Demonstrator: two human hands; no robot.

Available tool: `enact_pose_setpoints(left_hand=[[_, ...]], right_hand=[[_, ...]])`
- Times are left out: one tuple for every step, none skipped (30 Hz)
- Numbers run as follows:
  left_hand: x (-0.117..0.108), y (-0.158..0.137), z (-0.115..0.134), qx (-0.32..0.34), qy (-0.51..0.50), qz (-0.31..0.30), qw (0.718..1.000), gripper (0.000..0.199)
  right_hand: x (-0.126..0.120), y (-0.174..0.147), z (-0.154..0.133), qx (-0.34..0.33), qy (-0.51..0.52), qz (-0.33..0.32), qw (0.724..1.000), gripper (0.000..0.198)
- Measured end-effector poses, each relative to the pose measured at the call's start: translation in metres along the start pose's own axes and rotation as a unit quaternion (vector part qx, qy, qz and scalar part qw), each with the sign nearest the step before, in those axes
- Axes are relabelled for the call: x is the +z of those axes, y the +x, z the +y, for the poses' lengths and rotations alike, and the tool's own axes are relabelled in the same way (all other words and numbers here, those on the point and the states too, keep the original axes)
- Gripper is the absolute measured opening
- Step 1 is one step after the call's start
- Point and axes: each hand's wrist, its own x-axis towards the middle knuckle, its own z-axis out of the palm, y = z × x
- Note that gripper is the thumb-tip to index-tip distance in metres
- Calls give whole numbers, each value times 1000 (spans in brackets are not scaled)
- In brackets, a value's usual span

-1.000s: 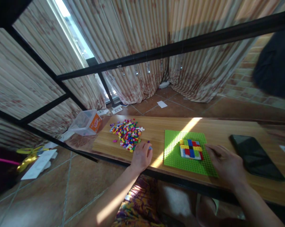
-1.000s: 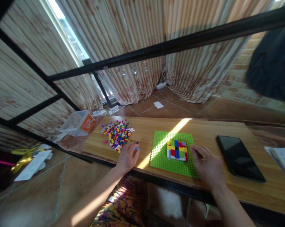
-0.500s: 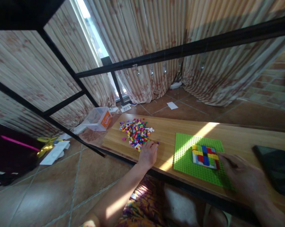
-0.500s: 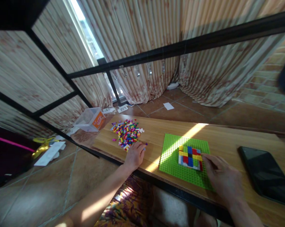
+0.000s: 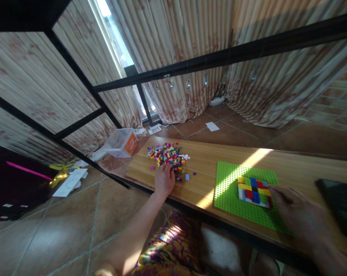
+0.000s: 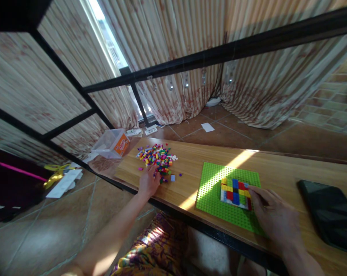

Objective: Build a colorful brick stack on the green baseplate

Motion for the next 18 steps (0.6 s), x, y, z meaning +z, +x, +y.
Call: enact_pose_setpoints(left_hand=[[-3,7,-7,-35,9,11,999,29],[-7,16,-14,-77,19,24,997,28],[-10,25,-21,-119,29,30,992,29],[-12,34,-27,-154,39,24,987,30],[-14,43,-33,-185,46,15,981,31],[-15,51,-38,-207,52,1,977,32],[-16,58,-41,-223,60,-18,973,32],[-16,63,-44,-234,69,-40,969,32],[-16,68,-45,-240,79,-61,966,32],[-15,72,-45,-243,88,-80,963,30],[-15,74,-45,-244,95,-94,961,29],[-14,76,-44,-242,99,-103,960,27],[-13,78,-43,-239,99,-108,960,28],[-13,80,-43,-237,100,-112,960,29],[-12,81,-42,-233,103,-116,960,29],[-12,82,-42,-232,109,-119,959,28],[-12,83,-42,-231,115,-119,959,27],[-13,84,-42,-233,119,-116,958,27]], right_hand=[[0,0,0,-5,-14,-4,1000,33],[0,0,0,-14,-33,-12,999,36],[0,1,-1,-23,-49,-18,998,39],[0,1,-1,-27,-55,-16,998,40],[0,1,-1,-27,-57,-14,998,41],[0,2,-2,-25,-58,-16,998,41],[0,2,-2,-20,-59,-17,998,40],[0,3,-3,-14,-59,-20,998,39],[0,4,-4,-9,-58,-25,998,37],[0,4,-5,-6,-55,-29,998,36],[0,5,-6,-5,-49,-33,998,35],[-1,6,-8,-4,-43,-35,998,34],[-1,7,-10,1,-33,-23,999,34],[-1,8,-11,1,-19,-20,1000,33],[-2,9,-13,-1,-12,-20,1000,32],[-2,9,-14,3,-9,-14,1000,31],[-2,10,-15,3,-7,-15,1000,30],[-3,10,-16,5,-7,-16,1000,30]])
